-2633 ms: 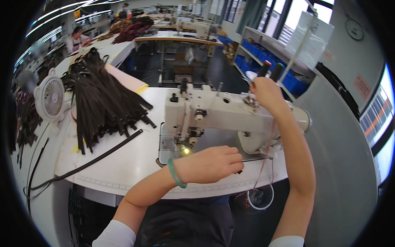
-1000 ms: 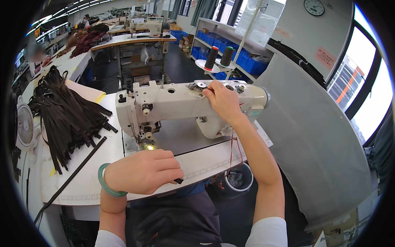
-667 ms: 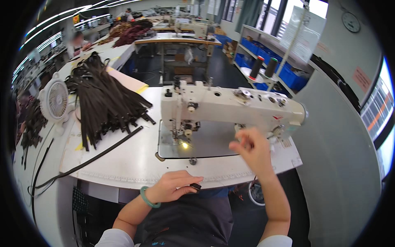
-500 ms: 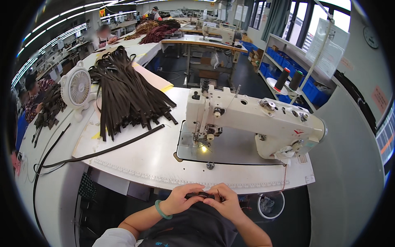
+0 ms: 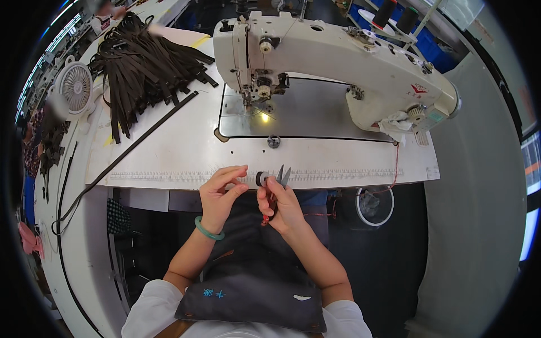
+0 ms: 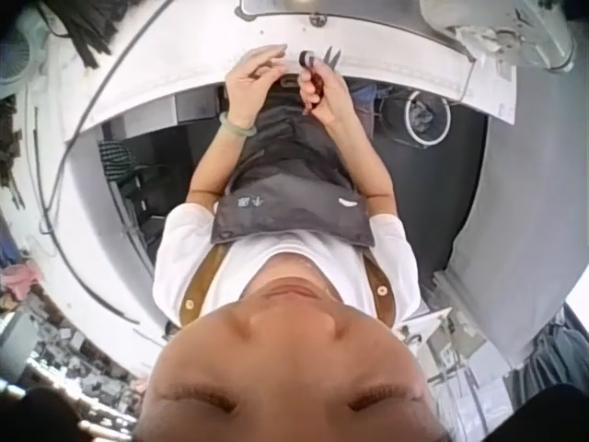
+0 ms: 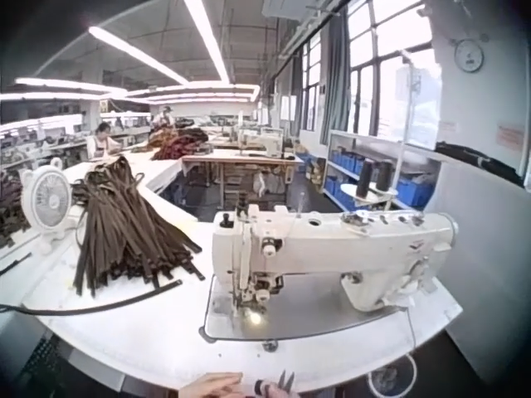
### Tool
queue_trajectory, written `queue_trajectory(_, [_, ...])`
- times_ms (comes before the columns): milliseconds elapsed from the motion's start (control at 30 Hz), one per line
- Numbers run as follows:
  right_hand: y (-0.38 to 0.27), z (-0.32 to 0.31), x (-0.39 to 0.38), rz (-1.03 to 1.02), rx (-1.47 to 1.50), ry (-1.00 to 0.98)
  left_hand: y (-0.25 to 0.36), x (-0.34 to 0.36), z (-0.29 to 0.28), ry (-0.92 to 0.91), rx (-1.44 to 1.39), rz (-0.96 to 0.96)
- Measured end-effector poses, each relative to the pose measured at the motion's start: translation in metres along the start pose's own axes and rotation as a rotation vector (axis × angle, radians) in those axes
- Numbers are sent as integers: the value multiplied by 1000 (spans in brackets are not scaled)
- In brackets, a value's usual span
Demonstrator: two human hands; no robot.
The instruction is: Sewing and assembling leather straps at an industrial sewing machine.
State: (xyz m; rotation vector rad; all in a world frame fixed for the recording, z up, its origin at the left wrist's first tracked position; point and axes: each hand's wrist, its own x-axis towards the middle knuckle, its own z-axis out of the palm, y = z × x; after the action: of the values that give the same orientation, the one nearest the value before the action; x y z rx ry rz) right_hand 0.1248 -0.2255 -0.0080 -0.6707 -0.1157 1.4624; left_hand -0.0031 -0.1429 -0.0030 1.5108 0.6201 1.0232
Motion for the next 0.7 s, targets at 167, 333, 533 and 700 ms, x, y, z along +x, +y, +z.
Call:
queue_trajectory(167, [10, 0, 1, 96, 171, -75, -10, 4, 3, -101, -51, 108])
queue_trajectory(333, [11, 0, -5, 200, 284, -114, -12, 7, -4, -212, -133, 137])
queue_trajectory(533, [10, 8, -12, 161, 150, -45, -2, 11, -8, -244, -128, 122])
queue_trajectory(700, [-4, 27, -34, -165, -1066, -82, 0, 16, -14, -191, -115, 62])
